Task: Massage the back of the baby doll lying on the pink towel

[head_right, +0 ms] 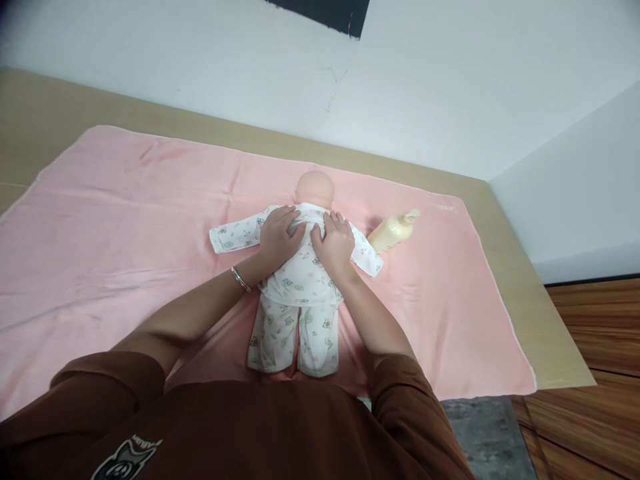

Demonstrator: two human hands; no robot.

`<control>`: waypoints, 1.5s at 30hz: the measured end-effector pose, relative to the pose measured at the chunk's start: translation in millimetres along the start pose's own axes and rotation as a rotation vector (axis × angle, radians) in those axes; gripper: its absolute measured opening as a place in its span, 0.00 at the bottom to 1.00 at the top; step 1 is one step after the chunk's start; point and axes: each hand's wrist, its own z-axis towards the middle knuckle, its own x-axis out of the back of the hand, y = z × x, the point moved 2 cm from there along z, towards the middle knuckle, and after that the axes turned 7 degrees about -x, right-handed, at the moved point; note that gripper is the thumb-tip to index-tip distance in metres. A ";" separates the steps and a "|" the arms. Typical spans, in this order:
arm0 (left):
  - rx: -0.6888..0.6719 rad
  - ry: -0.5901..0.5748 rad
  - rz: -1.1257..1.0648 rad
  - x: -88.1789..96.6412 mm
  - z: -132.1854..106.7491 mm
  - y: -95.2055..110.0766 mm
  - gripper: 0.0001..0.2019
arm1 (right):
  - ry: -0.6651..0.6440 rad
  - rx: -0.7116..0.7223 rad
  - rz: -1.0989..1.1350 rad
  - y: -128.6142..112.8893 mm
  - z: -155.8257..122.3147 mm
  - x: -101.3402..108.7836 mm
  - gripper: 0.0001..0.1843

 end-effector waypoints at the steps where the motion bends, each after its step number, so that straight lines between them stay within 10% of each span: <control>1: 0.002 0.003 -0.005 0.2 0.2 0.1 0.14 | -0.002 0.003 0.005 0.3 0.3 -0.3 0.24; 45: 0.036 -0.151 -0.001 -3.0 5.0 -1.0 0.22 | -0.177 -0.006 0.005 4.3 9.7 -4.1 0.29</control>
